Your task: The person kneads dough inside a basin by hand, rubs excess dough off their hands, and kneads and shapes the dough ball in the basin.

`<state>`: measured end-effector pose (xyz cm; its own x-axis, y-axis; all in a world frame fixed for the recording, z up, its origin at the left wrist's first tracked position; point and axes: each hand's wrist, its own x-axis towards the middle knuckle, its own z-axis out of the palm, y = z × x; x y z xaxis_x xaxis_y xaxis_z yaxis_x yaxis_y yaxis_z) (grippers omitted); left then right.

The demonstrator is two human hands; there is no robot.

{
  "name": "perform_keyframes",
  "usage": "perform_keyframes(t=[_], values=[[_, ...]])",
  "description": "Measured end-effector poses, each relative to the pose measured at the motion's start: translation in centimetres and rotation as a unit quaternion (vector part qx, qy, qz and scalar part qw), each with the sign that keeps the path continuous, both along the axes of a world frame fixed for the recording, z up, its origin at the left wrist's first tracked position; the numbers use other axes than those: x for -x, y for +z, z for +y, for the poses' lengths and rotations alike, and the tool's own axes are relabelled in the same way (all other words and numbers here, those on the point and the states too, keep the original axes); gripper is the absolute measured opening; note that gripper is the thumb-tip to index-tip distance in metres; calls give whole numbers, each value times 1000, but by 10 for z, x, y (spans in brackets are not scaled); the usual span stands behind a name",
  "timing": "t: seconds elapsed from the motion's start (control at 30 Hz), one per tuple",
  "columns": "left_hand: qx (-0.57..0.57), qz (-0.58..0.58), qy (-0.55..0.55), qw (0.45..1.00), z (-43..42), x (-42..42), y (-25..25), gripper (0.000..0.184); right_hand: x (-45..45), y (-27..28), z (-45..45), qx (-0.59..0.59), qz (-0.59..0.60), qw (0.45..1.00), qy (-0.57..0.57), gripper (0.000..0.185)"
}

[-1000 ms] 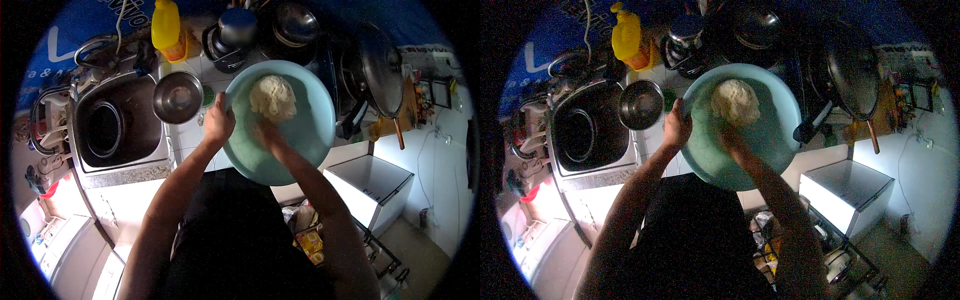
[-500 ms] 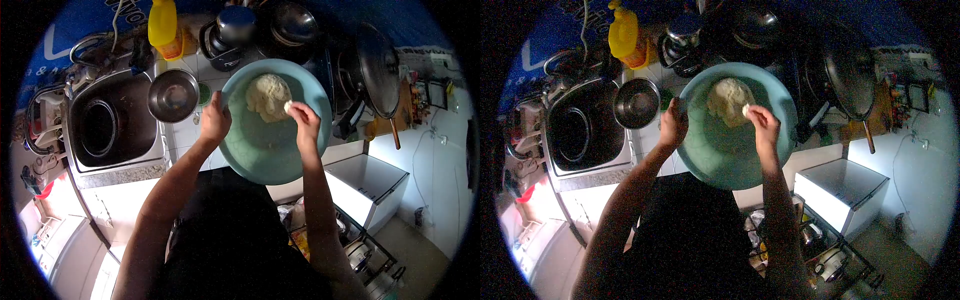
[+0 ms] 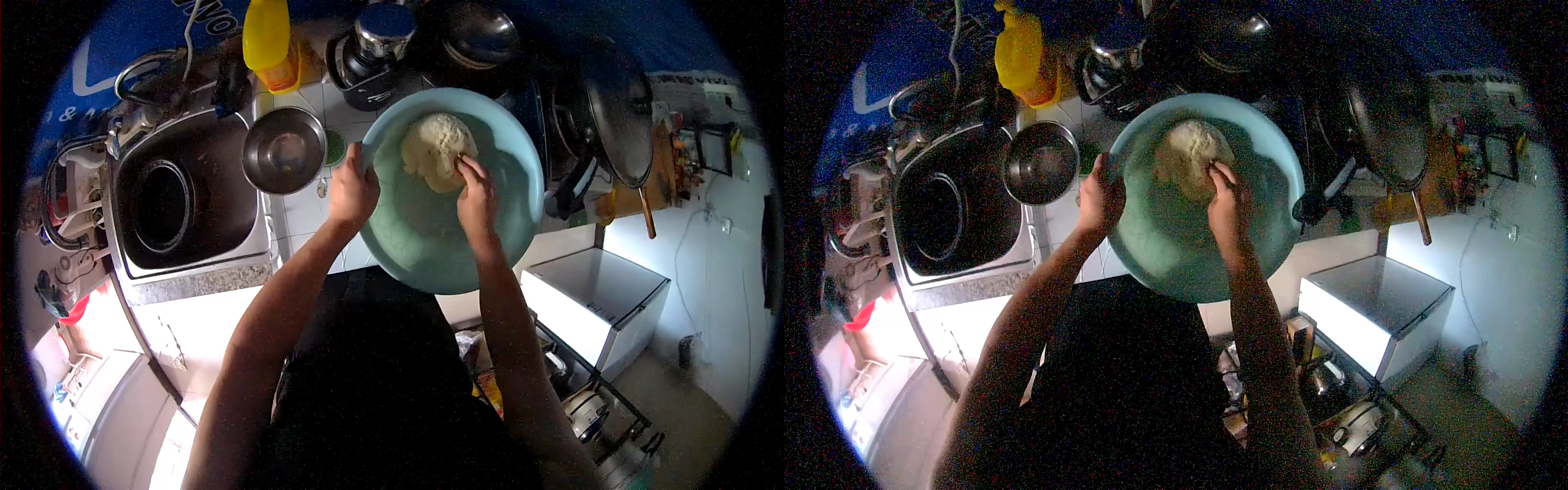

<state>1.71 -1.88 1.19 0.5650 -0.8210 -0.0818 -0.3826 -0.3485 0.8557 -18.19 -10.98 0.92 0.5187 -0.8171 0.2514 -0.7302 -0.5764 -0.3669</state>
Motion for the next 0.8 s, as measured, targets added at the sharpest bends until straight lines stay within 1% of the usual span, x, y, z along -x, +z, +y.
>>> perform_keyframes(t=[0.03, 0.07, 0.1, 0.13, 0.17, 0.2, 0.23, 0.27, 0.3, 0.33, 0.37, 0.4, 0.43, 0.47, 0.53, 0.57, 0.6, 0.63, 0.67, 0.7, 0.73, 0.77, 0.8], values=[[1, -1, -3, 1000, -2, -1, -2, 30, 4, -4, -3, -24, -21, 999, 14, 33], [26, -19, -3, 999, -2, -1, -4, 30, 10, -8, -7, -49, -42, 998, 28, 33], [49, -34, -6, 998, 1, 0, -5, 30, 13, 4, -9, -151, -108, 982, 21, 32], [49, -30, -9, 998, 1, 1, -6, 30, 16, 19, -12, -249, -173, 953, 13, 31], [55, -23, -2, 998, 0, 1, -7, 30, 21, 27, -11, -169, -188, 967, 10, 30], [59, -16, 8, 998, 0, 1, -7, 31, 24, 37, -7, -208, -225, 949, -79, 25], [58, -15, 12, 998, 1, 1, -6, 31, 46, 20, -9, -219, -126, 961, -115, 24], [33, -6, 16, 999, 1, 1, -1, 31, 76, -12, -9, -228, -27, 961, -152, 25], [10, 3, 16, 1000, 0, 1, 2, 31, 103, -59, -1, -275, 54, 943, -178, 24], [12, 4, 14, 1000, -1, 2, -1, 31, 121, -89, 3, -318, 135, 916, -203, 23], [31, 1, 11, 999, -1, 1, -5, 31, 106, -82, 21, -240, 227, 938, -110, 25], [47, -1, 9, 999, 0, 2, -7, 31, 92, -72, 45, -158, 314, 936, -13, 26], [44, 0, 9, 999, 2, 2, -6, 31, 128, -147, 70, -96, 265, 958, 52, 25], [37, -11, 19, 999, 3, 3, -1, 32, 164, -220, 93, -27, 221, 968, 116, 24], [37, -21, 30, 999, -1, 5, -1, 33, 75, -130, 113, 124, 137, 975, 126, 25], [35, -12, 24, 999, -1, 3, -4, 33, 73, -130, 109, 126, 138, 974, 125, 25], [31, -3, 18, 999, 0, 2, -5, 33, 71, -131, 103, -97, 118, 988, 28, 27], [32, -4, 19, 999, 0, 2, -6, 33, 67, -132, 94, -315, 90, 942, -69, 30], [22, 9, 13, 1000, 0, 1, -2, 33, 66, -118, 63, -437, -62, 888, -129, 33], [11, 23, 9, 1000, 1, 0, 0, 33, 64, -97, 36, -543, -209, 792, -184, 35], [7, 22, 10, 1000, 2, 0, 1, 33, 57, -83, 39, -547, -209, 790, -183, 35], [-1, 11, 15, 1000, 2, 1, 2, 33, 49, -71, 46, -402, 7, 904, -148, 35], [-5, 0, 21, 1000, 0, 3, 2, 32, 43, -66, 51, -222, 223, 944, -100, 34]])
